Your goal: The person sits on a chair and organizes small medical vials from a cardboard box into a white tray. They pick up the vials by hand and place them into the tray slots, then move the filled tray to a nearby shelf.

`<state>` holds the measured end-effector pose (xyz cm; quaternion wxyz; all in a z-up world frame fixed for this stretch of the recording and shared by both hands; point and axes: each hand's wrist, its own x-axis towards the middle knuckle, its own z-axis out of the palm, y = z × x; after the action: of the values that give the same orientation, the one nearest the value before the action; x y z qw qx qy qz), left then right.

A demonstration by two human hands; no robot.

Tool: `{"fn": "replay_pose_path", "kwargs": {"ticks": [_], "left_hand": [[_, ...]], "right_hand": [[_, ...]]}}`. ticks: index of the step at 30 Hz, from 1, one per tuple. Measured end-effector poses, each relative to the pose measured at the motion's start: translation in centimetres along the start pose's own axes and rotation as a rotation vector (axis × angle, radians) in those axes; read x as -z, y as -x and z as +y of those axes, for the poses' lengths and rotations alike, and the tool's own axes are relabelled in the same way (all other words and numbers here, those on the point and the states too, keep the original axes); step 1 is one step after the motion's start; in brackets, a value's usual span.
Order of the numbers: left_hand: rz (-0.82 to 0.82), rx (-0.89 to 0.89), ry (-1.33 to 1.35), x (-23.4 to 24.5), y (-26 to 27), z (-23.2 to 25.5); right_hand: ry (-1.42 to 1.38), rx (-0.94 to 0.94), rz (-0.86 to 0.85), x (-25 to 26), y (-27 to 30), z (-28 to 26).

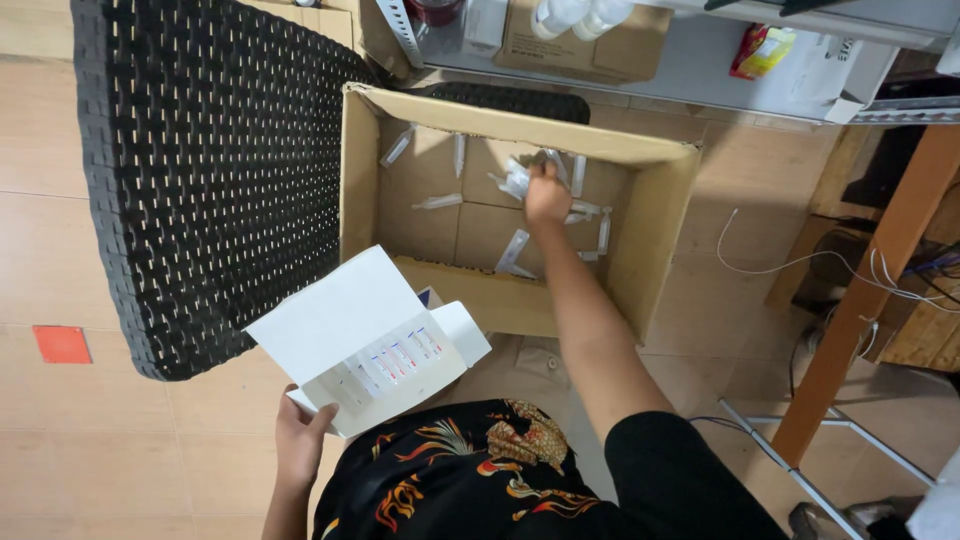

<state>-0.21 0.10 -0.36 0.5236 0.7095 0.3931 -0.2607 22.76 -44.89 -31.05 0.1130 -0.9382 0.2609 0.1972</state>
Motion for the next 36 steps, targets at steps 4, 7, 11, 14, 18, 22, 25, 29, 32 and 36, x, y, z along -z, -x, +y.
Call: {"fn": "replay_pose_path", "kwargs": {"ticks": [4,7,11,14,18,22,25,29,32,36], "left_hand": [[0.000,-0.028,0.063,-0.2,-0.1,-0.3],[-0.009,-0.057,0.073,-0.1,0.0,-0.3],[0.015,-0.089,-0.041,-0.1,-0.2,-0.2],[-0.002,-0.184,-0.031,-0.4,-0.6,0.3],[-0.027,-0.170,-0.177,-2.3,0.5,4.2],[-0.074,-0.286,-0.175,-5.0,0.5,6.3],[-0.123,-0.337,-0.209,-6.6,0.5,7.3],[-0.174,-0.392,-0.222,-7.5,0.4,8.4],[-0.189,-0.342,-0.226,-7.3,1.3,9.9],[-0.172,-0.465,-0.286,-7.1,0.5,8.1]], "right_hand": [[-0.047,0.148,0.116,1.6,3.4,0.9],[0.042,0.329,0.101,3.6,6.2,0.8],[-0.193,0.011,-0.062,1.6,7.5,3.1],[-0.399,-0.116,-0.073,2.9,9.1,4.2],[-0.647,-0.143,-0.038,9.4,14.1,4.9],[-0.877,-0.001,0.079,18.4,19.7,4.6],[-1.017,0.249,0.204,23.7,24.0,4.8],[-0.738,0.652,0.254,29.4,28.8,2.0],[-0.338,1.017,0.310,28.3,29.7,-0.1],[0.096,1.447,0.364,27.0,30.8,-4.9]]}}
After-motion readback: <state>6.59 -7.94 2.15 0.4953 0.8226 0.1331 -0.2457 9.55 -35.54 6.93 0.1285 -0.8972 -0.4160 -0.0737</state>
